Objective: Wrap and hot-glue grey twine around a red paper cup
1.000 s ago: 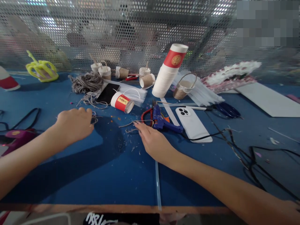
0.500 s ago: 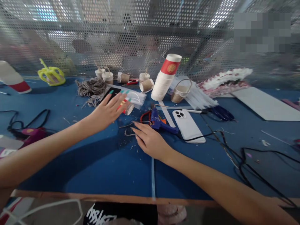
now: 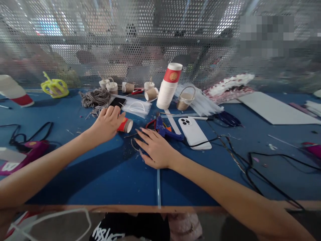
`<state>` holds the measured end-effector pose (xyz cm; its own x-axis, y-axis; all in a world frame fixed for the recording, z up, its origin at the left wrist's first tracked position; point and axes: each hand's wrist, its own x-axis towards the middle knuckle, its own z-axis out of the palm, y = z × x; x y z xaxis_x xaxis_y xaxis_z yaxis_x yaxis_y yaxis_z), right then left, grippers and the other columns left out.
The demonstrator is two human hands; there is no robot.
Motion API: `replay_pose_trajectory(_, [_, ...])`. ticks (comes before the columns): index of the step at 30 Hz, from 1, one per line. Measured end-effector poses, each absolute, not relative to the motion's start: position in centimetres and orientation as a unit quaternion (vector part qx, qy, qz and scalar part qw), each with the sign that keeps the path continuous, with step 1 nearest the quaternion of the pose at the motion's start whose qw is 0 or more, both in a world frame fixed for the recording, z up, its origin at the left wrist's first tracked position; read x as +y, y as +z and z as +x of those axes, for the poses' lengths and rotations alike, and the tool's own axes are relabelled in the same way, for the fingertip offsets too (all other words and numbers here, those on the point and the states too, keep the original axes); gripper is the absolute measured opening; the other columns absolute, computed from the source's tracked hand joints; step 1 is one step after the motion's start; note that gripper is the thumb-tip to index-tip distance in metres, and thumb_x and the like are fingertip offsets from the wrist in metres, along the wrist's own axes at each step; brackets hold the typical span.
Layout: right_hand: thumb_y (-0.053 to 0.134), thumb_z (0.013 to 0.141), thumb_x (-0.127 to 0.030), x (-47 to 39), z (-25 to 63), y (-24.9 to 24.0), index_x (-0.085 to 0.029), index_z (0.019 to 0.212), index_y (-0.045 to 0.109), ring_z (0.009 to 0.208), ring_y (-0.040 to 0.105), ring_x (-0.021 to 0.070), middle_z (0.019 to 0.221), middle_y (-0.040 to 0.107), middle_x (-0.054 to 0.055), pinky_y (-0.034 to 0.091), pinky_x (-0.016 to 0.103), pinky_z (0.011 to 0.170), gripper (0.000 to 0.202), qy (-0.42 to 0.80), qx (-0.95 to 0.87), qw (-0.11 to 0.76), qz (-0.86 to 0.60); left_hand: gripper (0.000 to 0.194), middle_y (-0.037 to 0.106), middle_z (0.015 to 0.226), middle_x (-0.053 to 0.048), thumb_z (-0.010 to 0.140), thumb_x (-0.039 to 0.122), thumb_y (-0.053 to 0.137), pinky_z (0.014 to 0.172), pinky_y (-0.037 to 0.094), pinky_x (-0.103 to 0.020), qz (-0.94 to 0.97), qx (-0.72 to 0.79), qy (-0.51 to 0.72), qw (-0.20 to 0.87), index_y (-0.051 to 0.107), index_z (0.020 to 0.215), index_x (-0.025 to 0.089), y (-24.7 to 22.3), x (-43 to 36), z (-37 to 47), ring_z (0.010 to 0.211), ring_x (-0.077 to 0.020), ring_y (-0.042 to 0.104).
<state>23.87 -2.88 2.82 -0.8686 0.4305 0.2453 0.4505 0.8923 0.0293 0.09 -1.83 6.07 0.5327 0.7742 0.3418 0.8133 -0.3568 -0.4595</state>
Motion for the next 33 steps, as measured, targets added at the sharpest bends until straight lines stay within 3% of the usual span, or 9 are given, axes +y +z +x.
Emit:
replay_pose_trajectory(4, [0.044, 0.088, -0.05, -2.4, 24.3, 2.6, 0.0, 0.124, 0.06, 0.131, 0.044, 0.0358, 0.137, 0.052, 0.028, 0.04, 0.055, 0.103, 0.064, -0.063, -0.961, 0.197, -0.187, 0.035, 0.051, 0.123, -0.023, 0.074, 0.012, 0.053, 0.096, 0.046, -0.052, -0.832, -0.464, -0.089, 0.291, 0.058, 0.109, 0.009, 5.0, -1.9, -0.5, 0.119, -0.0377, 0.049])
replay_pose_trajectory(7, [0.044, 0.089, -0.045, -2.1, 24.8, 2.7, -0.003, 0.12, 0.062, 0.13, 0.045, 0.0335, 0.136, 0.055, 0.025, 0.043, 0.054, 0.102, 0.055, -0.103, -0.943, 0.261, -0.181, 0.043, 0.04, 0.139, -0.027, 0.071, 0.01, 0.055, 0.106, 0.041, -0.049, -0.842, -0.465, -0.123, 0.242, 0.052, 0.113, 0.005, 3.8, -2.3, -0.8, 0.134, -0.0391, 0.039])
replay_pose_trajectory(10, [0.048, 0.086, -0.031, -1.7, 25.5, 3.2, -0.01, 0.119, 0.061, 0.131, 0.046, 0.0325, 0.136, 0.056, 0.02, 0.043, 0.054, 0.102, 0.041, -0.143, -0.916, 0.309, -0.212, 0.057, 0.056, 0.123, -0.023, 0.073, 0.012, 0.055, 0.096, 0.049, -0.048, -0.827, -0.504, -0.147, 0.202, 0.04, 0.127, 0.005, 2.8, -2.6, -0.7, 0.117, -0.0342, 0.055])
replay_pose_trajectory(14, [0.047, 0.082, -0.015, -1.0, 26.5, 4.2, -0.014, 0.118, 0.059, 0.125, 0.052, 0.0321, 0.132, 0.059, 0.017, 0.046, 0.053, 0.1, 0.038, -0.194, -0.873, 0.335, -0.297, 0.057, 0.06, 0.113, -0.02, 0.078, 0.015, 0.054, 0.079, 0.055, -0.043, -0.788, -0.518, -0.179, 0.279, 0.038, 0.132, 0.01, 2.0, -2.8, -0.4, 0.103, -0.0323, 0.06])
replay_pose_trajectory(18, [0.044, 0.079, -0.008, -0.3, 27.3, 4.8, -0.002, 0.113, 0.059, 0.13, 0.042, 0.0444, 0.129, 0.057, 0.027, 0.035, 0.065, 0.104, 0.037, -0.23, -0.803, 0.275, -0.475, 0.048, 0.063, 0.109, -0.015, 0.081, 0.02, 0.055, 0.079, 0.056, -0.037, -0.802, -0.458, -0.227, 0.309, 0.043, 0.127, 0.014, 1.1, -2.7, -0.2, 0.099, -0.0269, 0.063])
replay_pose_trajectory(21, [0.047, 0.075, -0.012, -0.1, 28.3, 4.5, 0.001, 0.107, 0.06, 0.128, 0.039, 0.0529, 0.122, 0.058, 0.031, 0.032, 0.076, 0.097, 0.036, -0.179, -0.786, 0.191, -0.56, 0.048, 0.064, 0.114, -0.015, 0.085, 0.031, 0.058, 0.082, 0.056, -0.035, -0.806, -0.433, -0.269, 0.303, 0.041, 0.127, 0.013, 0.6, -2.6, -0.3, 0.1, -0.0252, 0.063])
replay_pose_trajectory(26, [0.053, 0.07, -0.018, -0.3, 29.3, 3.7, -0.01, 0.108, 0.06, 0.107, 0.058, 0.0402, 0.107, 0.065, 0.022, 0.052, 0.056, 0.083, 0.039, -0.035, -0.867, 0.087, -0.49, 0.061, 0.064, 0.105, -0.016, 0.083, 0.04, 0.062, 0.08, 0.057, -0.04, -0.805, -0.428, -0.293, 0.286, 0.037, 0.129, 0.011, 0.3, -2.4, -0.4, 0.094, -0.028, 0.064])
replay_pose_trajectory(30, [0.057, 0.069, -0.017, -0.1, 28.5, 3.7, -0.009, 0.101, 0.059, 0.095, 0.059, 0.0372, 0.102, 0.061, 0.023, 0.052, 0.051, 0.074, 0.033, -0.065, -0.835, 0.082, -0.539, 0.069, 0.061, 0.107, -0.017, 0.079, 0.037, 0.066, 0.079, 0.058, -0.04, -0.796, -0.456, -0.301, 0.262, 0.031, 0.132, 0.009, 0.1, -2.3, -0.4, 0.096, -0.0288, 0.063])
replay_pose_trajectory(33, [0.058, 0.068, -0.015, 0.4, 27.8, 3.6, -0.009, 0.093, 0.058, 0.095, 0.057, 0.0366, 0.098, 0.058, 0.021, 0.05, 0.048, 0.076, 0.026, -0.111, -0.815, 0.058, -0.566, 0.07, 0.059, 0.109, -0.018, 0.076, 0.034, 0.067, 0.08, 0.058, -0.042, -0.79, -0.462, -0.325, 0.239, 0.031, 0.13, 0.007, -0.1, -2.2, -0.3, 0.099, -0.0306, 0.062])
